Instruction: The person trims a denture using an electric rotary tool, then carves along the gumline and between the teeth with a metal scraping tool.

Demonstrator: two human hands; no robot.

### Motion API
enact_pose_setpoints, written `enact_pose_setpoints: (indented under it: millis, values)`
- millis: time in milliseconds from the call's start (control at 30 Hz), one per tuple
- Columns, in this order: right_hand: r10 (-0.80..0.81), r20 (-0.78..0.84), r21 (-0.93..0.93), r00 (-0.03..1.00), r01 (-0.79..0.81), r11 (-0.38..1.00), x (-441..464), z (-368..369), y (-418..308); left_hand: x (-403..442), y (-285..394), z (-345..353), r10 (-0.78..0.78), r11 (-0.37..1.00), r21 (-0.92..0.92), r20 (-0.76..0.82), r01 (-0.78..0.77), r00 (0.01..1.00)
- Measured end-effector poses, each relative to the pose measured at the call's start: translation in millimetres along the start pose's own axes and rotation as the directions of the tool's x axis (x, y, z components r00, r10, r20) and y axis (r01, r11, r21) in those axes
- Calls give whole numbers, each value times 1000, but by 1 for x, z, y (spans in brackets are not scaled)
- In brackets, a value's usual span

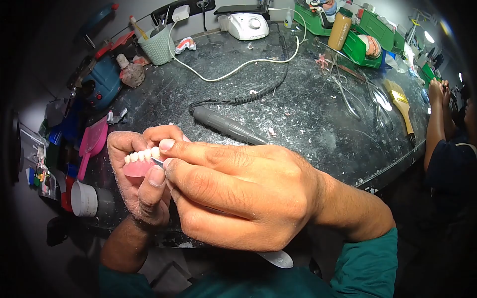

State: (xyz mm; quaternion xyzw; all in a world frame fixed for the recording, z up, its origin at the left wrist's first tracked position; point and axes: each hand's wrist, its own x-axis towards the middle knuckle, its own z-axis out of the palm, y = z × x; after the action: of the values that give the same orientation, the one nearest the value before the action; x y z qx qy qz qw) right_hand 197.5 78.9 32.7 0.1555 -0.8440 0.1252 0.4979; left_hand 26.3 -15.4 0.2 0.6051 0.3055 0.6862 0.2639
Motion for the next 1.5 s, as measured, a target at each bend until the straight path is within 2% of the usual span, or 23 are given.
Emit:
enact_pose_setpoints:
  millis: [333, 767, 867, 967, 1033, 1067, 1200, 1333, 1500]
  values:
    - [29, 4, -11, 1000, -29, 1000, 1, -1, -3, 1, 1, 0, 14, 998, 58, 24, -15, 1000]
    - [35, 55, -26, 998, -34, 999, 0, -2, -5, 2, 1, -1, -44, 999, 26, 8, 44, 999]
    - [50, 46, 10, 998, -51, 999, -1, -2, -4, 2, -2, -4, -1, 999, 49, 51, -2, 999]
    - [147, 54, 116, 988, -152, 982, -4, -6, -2, 2, -1, 2, 11, 999, 42, -31, -9, 999]
    - [168, -30, 180, 985, -160, 971, -7, 1, 2, 3, 4, 3, -69, 996, -53, -54, 66, 996]
    - [169, -32, 181, 985, -160, 970, -8, 1, 3, 6, 14, 3, -218, 975, 34, -29, 219, 976]
    - [195, -54, 145, 979, -186, 972, -7, 0, 4, 8, 13, 3, -247, 969, 26, 9, 247, 969]
    - [215, -73, 115, 974, -206, 972, -6, -2, 1, 4, 17, -1, -230, 963, 140, -8, 228, 973]
    - [241, -75, 173, 968, -225, 959, -8, 0, -2, 3, 15, -7, -144, 980, 144, 36, 138, 989]
